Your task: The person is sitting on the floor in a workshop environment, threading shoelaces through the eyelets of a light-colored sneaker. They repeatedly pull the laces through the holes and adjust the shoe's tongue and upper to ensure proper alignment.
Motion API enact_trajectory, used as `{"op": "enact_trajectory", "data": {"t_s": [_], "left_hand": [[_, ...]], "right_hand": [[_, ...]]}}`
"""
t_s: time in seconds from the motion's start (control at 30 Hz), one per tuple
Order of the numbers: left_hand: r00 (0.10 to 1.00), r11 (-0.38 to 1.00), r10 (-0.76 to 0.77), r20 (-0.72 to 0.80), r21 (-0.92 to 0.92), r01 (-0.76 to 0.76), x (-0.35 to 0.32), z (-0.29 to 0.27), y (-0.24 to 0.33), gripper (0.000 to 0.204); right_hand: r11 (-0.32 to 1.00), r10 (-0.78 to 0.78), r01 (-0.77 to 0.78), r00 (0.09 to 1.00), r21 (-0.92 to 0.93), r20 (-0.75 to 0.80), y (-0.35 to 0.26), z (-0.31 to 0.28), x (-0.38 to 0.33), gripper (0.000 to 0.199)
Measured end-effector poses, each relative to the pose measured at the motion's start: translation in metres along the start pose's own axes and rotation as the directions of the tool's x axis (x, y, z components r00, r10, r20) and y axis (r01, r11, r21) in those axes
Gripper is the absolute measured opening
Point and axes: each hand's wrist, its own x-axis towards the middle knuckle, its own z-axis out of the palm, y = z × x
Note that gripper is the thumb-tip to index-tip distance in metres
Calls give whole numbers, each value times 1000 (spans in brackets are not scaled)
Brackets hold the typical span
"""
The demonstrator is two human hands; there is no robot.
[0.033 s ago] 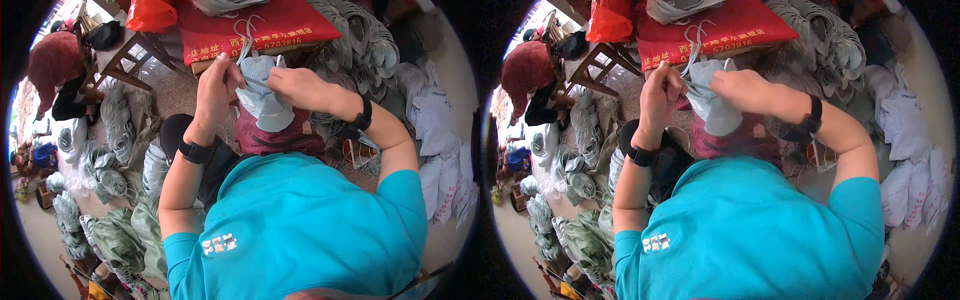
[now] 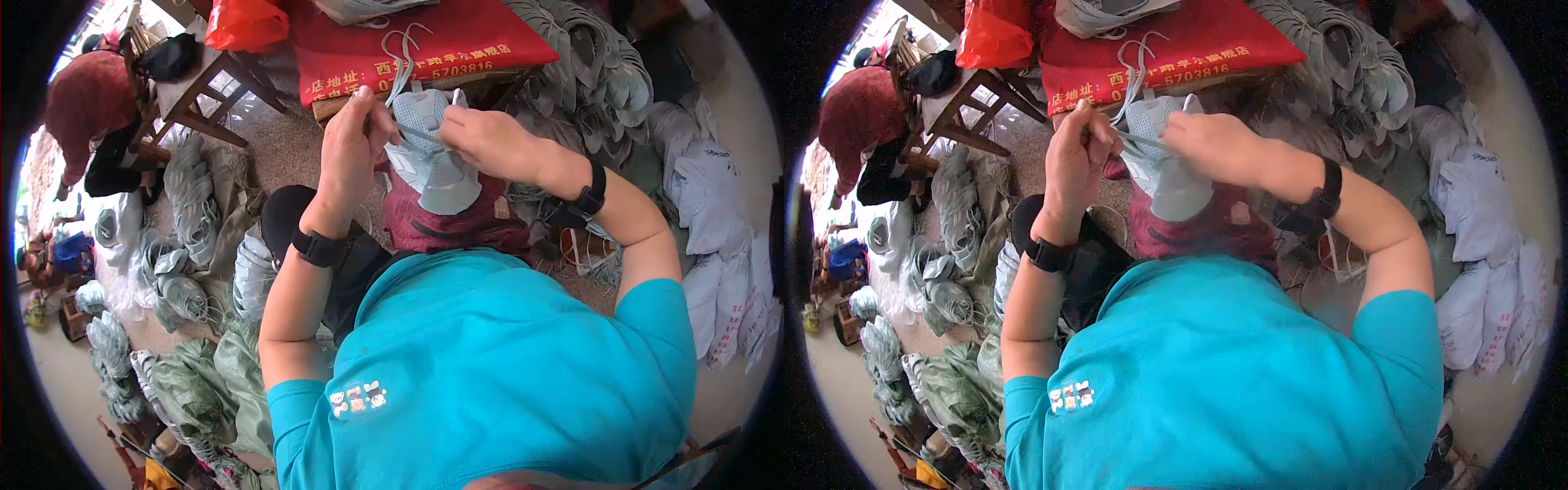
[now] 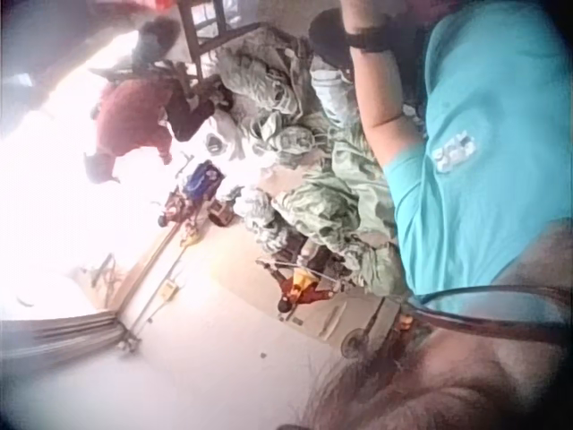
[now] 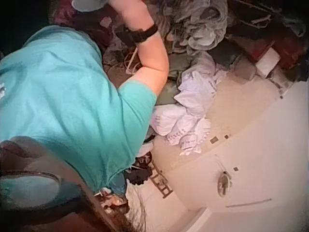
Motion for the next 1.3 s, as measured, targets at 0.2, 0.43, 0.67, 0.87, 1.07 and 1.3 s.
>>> {"op": "enact_trajectory", "data": {"t_s": [0.2, 0.43, 0.67, 0.87, 1.07, 1.3], "left_hand": [[1000, 1000, -26, 10, 16, 26, 6, -6, -14, 49], [992, 975, -106, -75, -202, 89, -10, -27, -27, 46], [976, 802, -202, -79, -585, 119, -40, -77, -23, 40], [996, 944, 1, -87, -329, -29, -18, -37, 10, 43], [1000, 999, 7, 9, 34, -7, -9, 14, 35, 42], [990, 806, -59, -131, -591, -30, -16, -15, 41, 29]], "right_hand": [[996, -3, 15, 992, 88, -128, 2, 14, -6, 21], [879, 388, -215, 841, 426, -377, -14, 44, -24, 18], [926, 289, -118, 832, 357, -474, -20, 60, -22, 17], [856, 255, -87, 928, 509, -271, -22, 30, -7, 16], [723, 246, -26, 943, 690, -222, -41, 10, 33, 21], [30, 280, -48, 959, 998, 38, 2, -24, 36, 20]]}}
